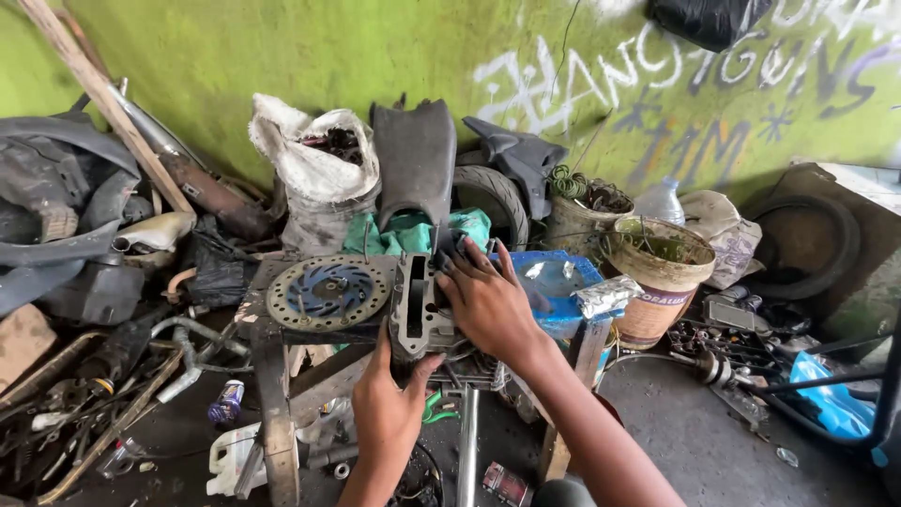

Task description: Inspecting and manipulating a motorcycle cylinder head to check valve movement

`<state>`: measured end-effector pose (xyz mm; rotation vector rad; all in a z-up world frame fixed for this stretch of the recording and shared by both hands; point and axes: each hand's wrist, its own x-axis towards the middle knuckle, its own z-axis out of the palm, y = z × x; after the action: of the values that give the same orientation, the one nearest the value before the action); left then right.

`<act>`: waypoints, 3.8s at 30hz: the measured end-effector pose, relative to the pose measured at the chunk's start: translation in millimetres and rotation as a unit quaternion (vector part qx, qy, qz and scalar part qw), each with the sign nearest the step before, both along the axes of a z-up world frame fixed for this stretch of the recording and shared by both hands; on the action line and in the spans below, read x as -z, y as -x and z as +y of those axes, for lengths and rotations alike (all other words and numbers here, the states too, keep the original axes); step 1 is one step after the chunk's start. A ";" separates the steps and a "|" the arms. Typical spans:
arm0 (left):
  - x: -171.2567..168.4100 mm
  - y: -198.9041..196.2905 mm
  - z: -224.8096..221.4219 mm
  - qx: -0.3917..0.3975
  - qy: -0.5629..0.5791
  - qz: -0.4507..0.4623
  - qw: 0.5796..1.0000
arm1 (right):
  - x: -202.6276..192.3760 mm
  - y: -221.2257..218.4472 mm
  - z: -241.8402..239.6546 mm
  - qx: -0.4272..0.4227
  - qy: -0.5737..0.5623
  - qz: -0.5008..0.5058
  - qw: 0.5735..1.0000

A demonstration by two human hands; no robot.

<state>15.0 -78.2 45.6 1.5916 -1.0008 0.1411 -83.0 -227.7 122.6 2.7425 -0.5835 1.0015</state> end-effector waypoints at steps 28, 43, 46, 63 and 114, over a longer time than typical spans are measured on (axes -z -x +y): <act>-2.8 4.8 4.9 0.009 0.035 0.049 0.998 | -16.4 -17.8 23.1 0.124 -0.074 0.087 0.986; 0.6 6.9 5.1 -0.018 0.022 0.026 0.999 | -24.8 7.9 53.3 0.035 0.001 0.081 0.996; 4.5 7.7 7.0 -0.028 0.011 0.024 0.999 | -20.2 1.3 44.7 0.074 0.023 0.088 0.993; 0.7 19.5 8.4 -0.026 -0.035 0.107 0.993 | -2.3 51.7 54.8 -0.093 0.039 0.004 0.995; -31.4 23.6 17.1 0.040 -0.107 0.126 0.985 | 9.9 89.5 38.1 0.156 -0.257 -0.364 0.881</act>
<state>-8.6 -61.1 77.0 1.7101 -0.9012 -0.2265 -172.5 -189.6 112.8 2.4183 -1.5396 2.0234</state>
